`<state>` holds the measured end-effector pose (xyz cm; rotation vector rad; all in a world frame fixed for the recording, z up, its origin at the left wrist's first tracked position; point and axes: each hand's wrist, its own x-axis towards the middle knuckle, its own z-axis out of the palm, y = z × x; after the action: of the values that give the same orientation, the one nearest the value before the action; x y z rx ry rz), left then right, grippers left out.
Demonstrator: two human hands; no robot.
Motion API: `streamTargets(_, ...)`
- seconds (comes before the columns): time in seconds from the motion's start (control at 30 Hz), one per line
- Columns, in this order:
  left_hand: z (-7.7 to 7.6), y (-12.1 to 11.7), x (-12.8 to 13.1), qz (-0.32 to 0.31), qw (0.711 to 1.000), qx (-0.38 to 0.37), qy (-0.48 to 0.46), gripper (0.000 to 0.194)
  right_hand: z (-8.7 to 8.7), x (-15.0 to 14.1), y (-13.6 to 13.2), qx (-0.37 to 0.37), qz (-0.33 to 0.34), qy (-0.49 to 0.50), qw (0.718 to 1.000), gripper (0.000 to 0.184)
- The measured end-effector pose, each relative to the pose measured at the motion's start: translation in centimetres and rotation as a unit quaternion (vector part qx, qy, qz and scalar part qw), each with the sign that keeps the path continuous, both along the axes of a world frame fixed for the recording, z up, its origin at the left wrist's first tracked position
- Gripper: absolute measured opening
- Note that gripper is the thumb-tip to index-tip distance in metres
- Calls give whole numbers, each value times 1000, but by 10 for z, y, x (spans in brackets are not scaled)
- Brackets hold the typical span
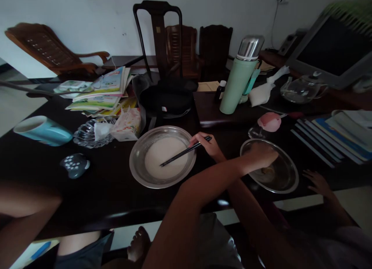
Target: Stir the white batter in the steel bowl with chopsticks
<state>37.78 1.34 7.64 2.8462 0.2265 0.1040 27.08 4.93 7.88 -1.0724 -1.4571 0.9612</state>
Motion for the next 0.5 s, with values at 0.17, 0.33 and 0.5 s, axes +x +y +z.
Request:
streamTargets(0.17,-14,-9,3,23,999,41,-8,26,38,109,-100,27,43,-30,998,49)
streamTargets(0.33,-18,-10,-1,26,999,41,-4,25,51,168,-146,49,61,-53,996,8)
streamTargets(0.5,-19,-10,-8,30,998,39,-32,23,26,43,-41,4,2,-41,999,28)
